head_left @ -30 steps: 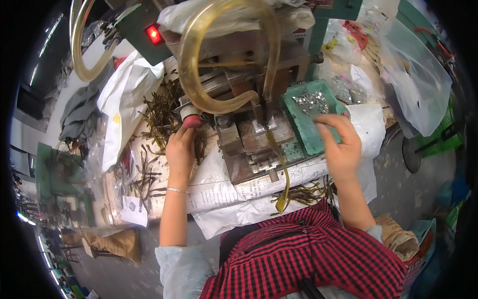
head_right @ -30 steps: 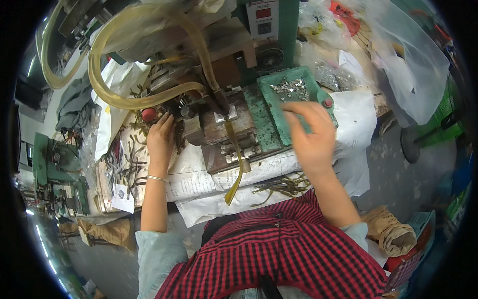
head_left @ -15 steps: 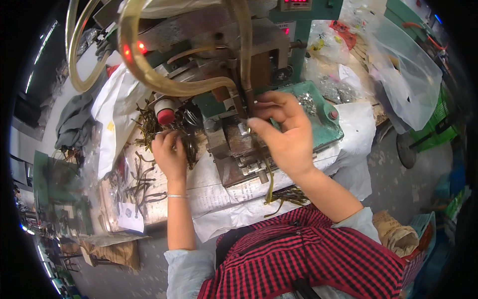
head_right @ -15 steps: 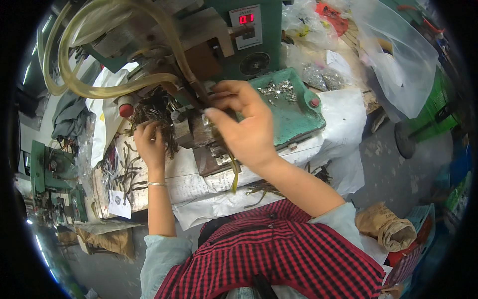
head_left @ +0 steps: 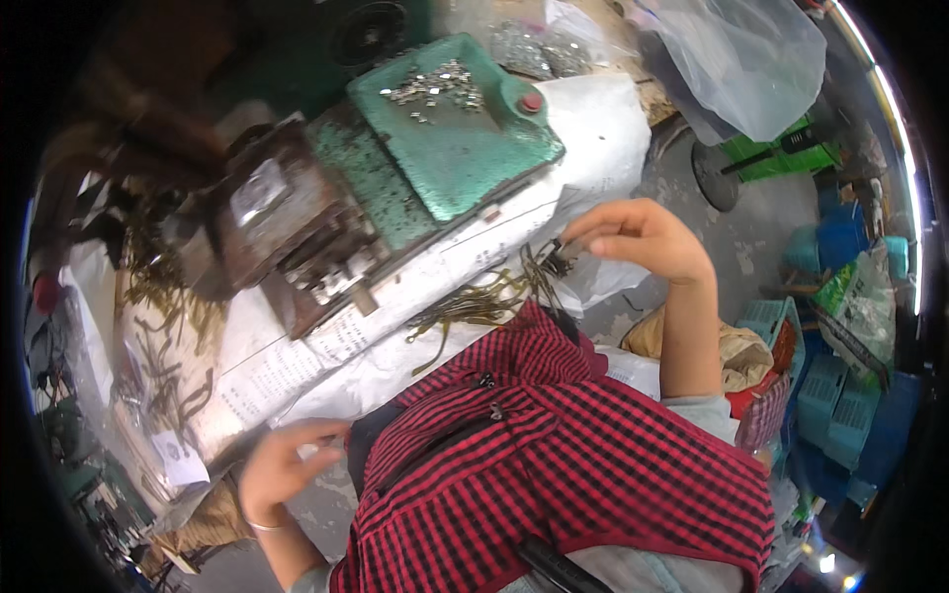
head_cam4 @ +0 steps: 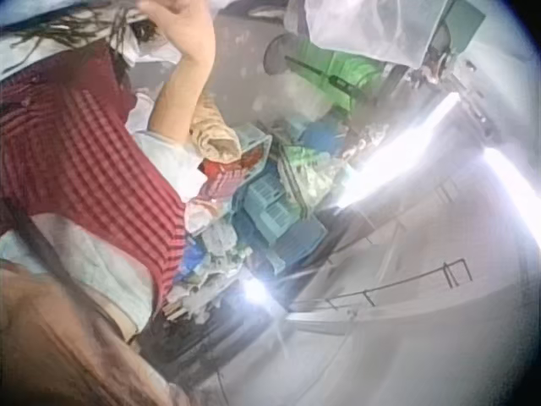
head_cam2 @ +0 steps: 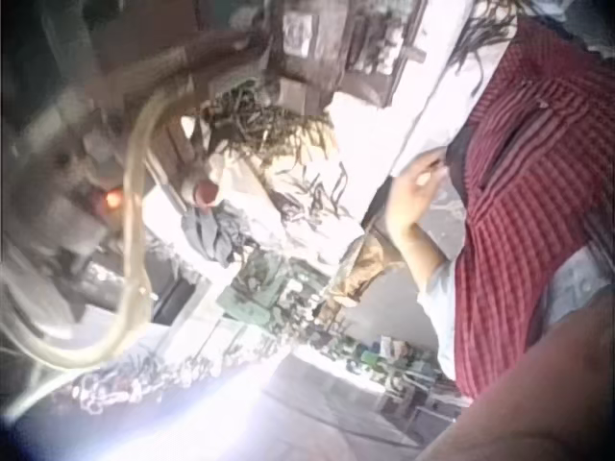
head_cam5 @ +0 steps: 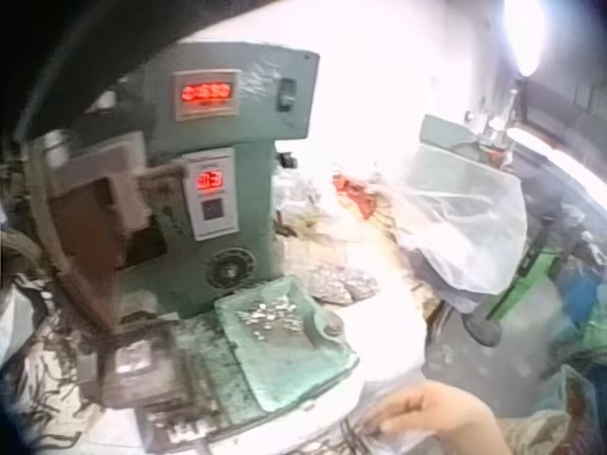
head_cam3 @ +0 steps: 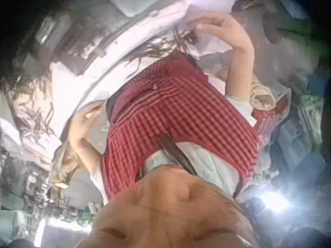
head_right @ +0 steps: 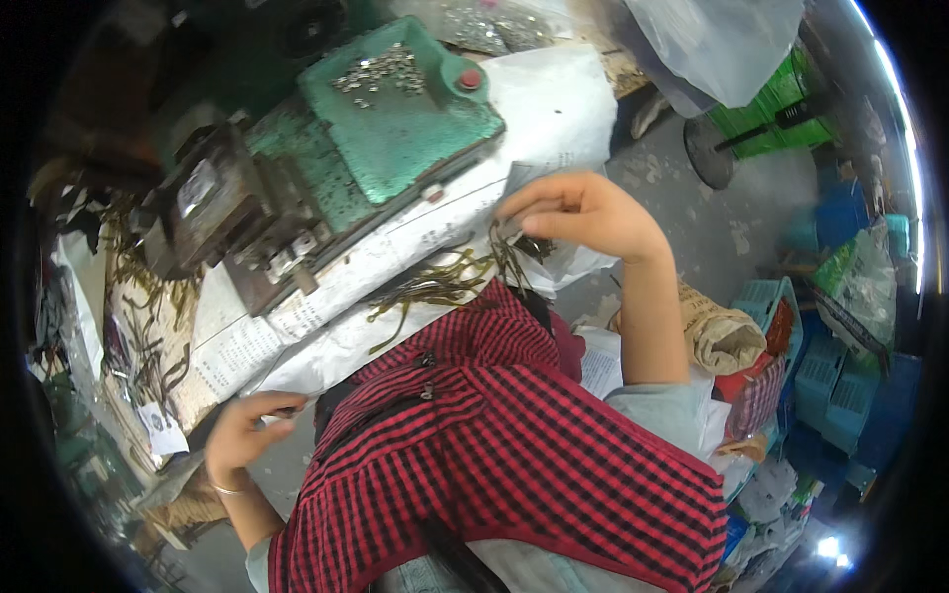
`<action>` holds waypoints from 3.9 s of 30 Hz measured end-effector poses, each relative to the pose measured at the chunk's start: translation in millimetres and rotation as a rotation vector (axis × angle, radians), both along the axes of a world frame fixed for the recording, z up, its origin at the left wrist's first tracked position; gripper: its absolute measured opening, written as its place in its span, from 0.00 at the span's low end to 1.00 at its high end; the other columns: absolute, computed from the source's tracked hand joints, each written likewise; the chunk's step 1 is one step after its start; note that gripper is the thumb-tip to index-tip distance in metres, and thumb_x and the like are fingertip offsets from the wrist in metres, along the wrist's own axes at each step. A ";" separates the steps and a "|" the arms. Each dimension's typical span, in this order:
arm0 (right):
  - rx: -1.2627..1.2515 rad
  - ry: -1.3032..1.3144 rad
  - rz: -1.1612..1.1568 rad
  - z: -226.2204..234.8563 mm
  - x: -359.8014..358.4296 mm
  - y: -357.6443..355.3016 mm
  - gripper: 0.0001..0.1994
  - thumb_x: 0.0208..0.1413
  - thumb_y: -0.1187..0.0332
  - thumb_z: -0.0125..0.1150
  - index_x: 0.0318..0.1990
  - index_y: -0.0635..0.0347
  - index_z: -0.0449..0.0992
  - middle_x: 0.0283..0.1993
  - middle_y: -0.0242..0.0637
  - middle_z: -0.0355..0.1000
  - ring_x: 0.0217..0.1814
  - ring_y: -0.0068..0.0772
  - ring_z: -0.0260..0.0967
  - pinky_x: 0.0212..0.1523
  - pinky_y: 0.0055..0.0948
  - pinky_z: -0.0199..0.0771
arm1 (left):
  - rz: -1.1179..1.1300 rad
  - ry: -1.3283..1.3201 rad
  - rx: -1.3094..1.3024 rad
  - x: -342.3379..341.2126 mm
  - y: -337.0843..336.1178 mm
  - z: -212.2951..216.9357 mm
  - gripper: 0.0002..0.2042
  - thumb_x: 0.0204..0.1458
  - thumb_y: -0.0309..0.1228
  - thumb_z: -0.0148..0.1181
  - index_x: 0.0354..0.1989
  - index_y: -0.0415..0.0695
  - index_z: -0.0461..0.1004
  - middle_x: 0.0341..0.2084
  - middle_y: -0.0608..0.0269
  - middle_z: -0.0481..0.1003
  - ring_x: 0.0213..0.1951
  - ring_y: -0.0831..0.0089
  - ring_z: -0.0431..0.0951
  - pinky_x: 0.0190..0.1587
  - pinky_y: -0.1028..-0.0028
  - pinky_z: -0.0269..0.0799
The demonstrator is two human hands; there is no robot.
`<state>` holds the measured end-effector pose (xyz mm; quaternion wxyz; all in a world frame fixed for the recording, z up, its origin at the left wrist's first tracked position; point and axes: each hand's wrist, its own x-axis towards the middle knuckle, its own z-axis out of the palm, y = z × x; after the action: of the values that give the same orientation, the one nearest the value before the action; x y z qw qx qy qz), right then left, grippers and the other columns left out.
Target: The person repeatedly picks small shiny components from a green tray and places them into a press machine, then removes the assembled items. The person also briefly adjusts a white sack on the table.
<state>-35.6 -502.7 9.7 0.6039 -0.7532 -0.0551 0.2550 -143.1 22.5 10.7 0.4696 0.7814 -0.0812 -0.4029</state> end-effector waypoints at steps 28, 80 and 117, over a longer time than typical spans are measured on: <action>-0.351 0.404 -1.131 -276.9 -179.9 -140.4 0.15 0.49 0.67 0.68 0.46 0.56 0.81 0.39 0.52 0.81 0.48 0.52 0.80 0.50 0.45 0.78 | -0.538 -0.548 0.051 90.8 -364.7 -190.0 0.28 0.52 0.30 0.67 0.62 0.36 0.72 0.59 0.43 0.75 0.62 0.47 0.74 0.68 0.59 0.66; -1.148 -0.353 1.002 -224.4 -120.6 -86.3 0.06 0.47 0.65 0.65 0.28 0.52 0.85 0.30 0.39 0.82 0.35 0.43 0.82 0.47 0.44 0.75 | -0.709 -0.370 0.313 96.7 -402.0 -254.4 0.31 0.65 0.59 0.48 0.64 0.47 0.75 0.61 0.47 0.74 0.65 0.46 0.69 0.65 0.46 0.64; -0.386 -0.560 0.576 -5.0 -25.5 140.5 0.21 0.58 0.59 0.66 0.57 0.57 0.80 0.53 0.50 0.79 0.58 0.55 0.74 0.61 0.48 0.71 | 0.773 -1.135 0.650 75.1 47.3 27.2 0.09 0.51 0.22 0.65 0.41 0.44 0.86 0.39 0.56 0.82 0.40 0.58 0.81 0.45 0.65 0.76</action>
<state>-61.2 -362.2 4.7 0.3184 -0.8462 -0.3753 0.2045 -67.9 69.7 37.9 0.2095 0.9406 0.0922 0.2507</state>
